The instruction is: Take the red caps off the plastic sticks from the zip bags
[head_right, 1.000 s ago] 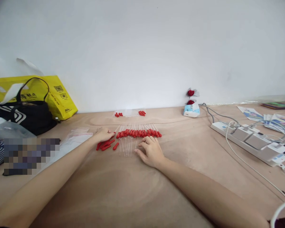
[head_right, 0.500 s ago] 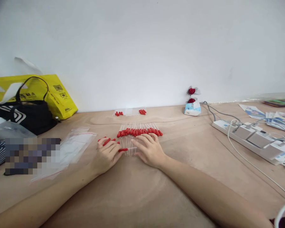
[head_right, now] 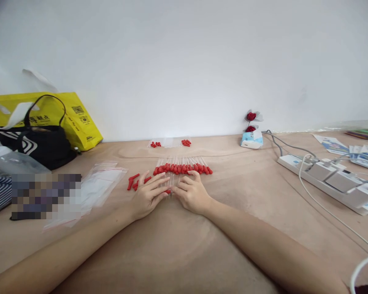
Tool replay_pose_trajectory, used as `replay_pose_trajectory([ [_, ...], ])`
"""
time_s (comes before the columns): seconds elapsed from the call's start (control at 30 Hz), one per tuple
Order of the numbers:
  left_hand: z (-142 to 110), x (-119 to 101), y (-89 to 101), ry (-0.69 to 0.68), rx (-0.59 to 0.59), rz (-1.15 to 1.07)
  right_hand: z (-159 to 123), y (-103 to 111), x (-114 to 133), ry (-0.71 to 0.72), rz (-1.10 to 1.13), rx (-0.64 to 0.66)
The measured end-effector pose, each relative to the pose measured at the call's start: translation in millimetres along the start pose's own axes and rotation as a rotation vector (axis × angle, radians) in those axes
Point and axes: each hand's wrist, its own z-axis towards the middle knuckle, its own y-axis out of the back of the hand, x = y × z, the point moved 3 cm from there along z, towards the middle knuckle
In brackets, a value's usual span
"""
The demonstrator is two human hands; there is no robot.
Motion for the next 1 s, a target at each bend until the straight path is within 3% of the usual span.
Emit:
replay_pose_trajectory([
  [0.43, -2, -4, 7.1, -0.057, 0.021, -0.030, -2, 3, 0, 0.020, 0.048, 0.005],
  [0.73, -6, -4, 9.0, -0.070, -0.038, -0.031, -4, 5, -1, 0.025, 0.065, 0.033],
  [0.83, -7, 5, 13.0, -0.001, -0.086, -0.040, -8, 6, -8, -0.049, 0.064, 0.038],
  [1.0, -6, 27, 20.3, 0.233, -0.168, -0.132, -17, -5, -21, -0.255, 0.118, 0.118],
])
